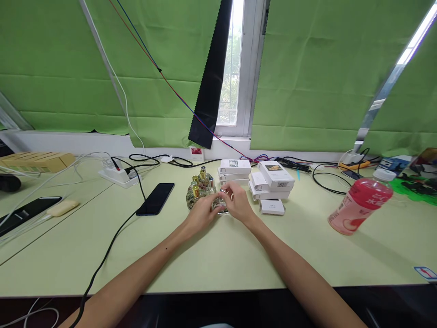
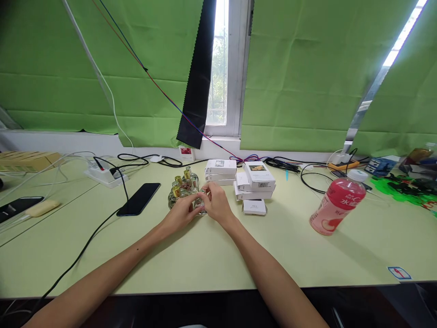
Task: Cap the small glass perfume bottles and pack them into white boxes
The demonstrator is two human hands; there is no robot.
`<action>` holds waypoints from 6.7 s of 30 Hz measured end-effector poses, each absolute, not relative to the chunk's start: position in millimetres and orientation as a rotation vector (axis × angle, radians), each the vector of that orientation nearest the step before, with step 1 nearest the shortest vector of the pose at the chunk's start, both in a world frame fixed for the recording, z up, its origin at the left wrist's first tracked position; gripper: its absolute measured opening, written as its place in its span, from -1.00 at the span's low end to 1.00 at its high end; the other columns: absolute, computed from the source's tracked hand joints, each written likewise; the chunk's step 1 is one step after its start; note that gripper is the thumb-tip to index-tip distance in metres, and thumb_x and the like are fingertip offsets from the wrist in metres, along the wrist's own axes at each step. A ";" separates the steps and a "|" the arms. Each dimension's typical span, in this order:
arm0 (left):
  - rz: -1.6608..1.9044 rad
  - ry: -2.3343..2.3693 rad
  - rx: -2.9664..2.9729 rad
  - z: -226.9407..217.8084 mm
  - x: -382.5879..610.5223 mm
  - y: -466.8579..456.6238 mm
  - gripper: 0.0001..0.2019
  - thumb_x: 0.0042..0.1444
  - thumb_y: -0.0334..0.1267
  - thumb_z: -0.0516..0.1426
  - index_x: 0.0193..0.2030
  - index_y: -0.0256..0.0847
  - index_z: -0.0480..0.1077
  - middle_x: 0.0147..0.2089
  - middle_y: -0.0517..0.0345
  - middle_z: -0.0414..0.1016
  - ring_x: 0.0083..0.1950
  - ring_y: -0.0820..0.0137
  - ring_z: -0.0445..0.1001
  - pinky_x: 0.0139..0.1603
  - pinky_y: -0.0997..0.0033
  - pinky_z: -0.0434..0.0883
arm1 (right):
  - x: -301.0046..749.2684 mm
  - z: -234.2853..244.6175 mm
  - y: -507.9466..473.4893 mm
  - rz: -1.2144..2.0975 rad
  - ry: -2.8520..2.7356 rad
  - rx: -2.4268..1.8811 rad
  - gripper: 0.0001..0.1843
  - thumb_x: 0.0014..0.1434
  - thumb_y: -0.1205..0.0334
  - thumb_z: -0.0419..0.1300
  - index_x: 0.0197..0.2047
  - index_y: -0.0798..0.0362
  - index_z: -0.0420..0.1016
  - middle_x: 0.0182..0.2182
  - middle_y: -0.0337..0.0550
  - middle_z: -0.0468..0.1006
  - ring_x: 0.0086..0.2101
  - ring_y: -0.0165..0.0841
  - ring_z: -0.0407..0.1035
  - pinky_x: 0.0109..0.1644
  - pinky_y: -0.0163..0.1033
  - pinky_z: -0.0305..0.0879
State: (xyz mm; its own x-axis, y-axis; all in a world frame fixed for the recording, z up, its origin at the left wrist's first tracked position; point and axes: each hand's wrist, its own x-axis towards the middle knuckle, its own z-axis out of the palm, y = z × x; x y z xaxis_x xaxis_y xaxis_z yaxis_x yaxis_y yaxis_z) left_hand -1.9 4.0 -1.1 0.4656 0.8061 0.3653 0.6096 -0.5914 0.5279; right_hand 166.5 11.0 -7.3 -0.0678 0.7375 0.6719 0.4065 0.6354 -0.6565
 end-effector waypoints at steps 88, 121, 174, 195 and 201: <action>0.939 1.123 2.398 -13.1 -1.3 3.7 -0.85 0.19 -0.35 0.06 -0.10 -0.19 0.35 -0.19 0.07 0.51 -0.29 0.35 0.50 -0.34 0.40 0.42 | 159.9 -34.4 10.7 0.443 -1.694 -0.973 -0.32 0.15 0.33 0.19 0.34 0.02 0.16 0.10 0.08 0.41 0.01 -0.20 0.41 0.00 -0.05 0.54; 0.601 1.020 2.615 -4.9 -1.3 -3.8 -0.75 0.26 -0.40 -0.03 -0.23 -0.18 0.48 -0.40 0.08 0.51 -0.41 0.32 0.42 -0.36 0.39 0.21 | 171.6 -14.1 -6.0 -0.193 -1.815 -1.053 -0.65 0.21 0.49 -0.01 -0.03 0.00 0.43 -0.17 0.00 0.48 -0.12 -0.14 0.40 -0.07 -0.06 0.40; 0.423 1.077 2.633 1.9 0.7 -12.0 -0.70 0.34 -0.18 0.00 -0.14 -0.18 0.56 -0.54 0.19 0.44 -0.47 0.37 0.38 -0.37 0.41 0.15 | 259.1 12.8 8.5 -0.451 -0.997 -1.354 -0.62 0.15 0.04 0.27 -0.03 0.05 0.46 0.02 0.12 0.48 0.07 -0.01 0.34 0.22 0.15 0.21; 1.038 1.024 2.229 3.4 -0.8 -10.9 -0.56 0.42 0.07 -0.13 0.18 -0.22 0.24 -0.11 0.00 0.55 -0.48 0.41 0.40 -0.33 0.32 0.35 | 195.0 13.2 -19.7 -0.212 -1.386 -0.783 -0.70 0.33 0.14 0.14 0.10 0.00 0.40 0.02 0.07 0.49 0.10 -0.09 0.38 0.19 0.17 0.35; 1.176 0.953 2.127 4.2 -1.2 -12.9 -0.48 0.43 0.09 -0.14 0.38 -0.15 0.03 0.00 -0.06 0.55 -0.50 0.43 0.40 -0.37 0.32 0.40 | 190.8 11.8 -21.8 -0.060 -1.556 -0.776 -0.59 0.30 0.11 0.17 0.18 -0.01 0.33 0.11 0.07 0.43 0.16 -0.09 0.34 0.24 0.14 0.33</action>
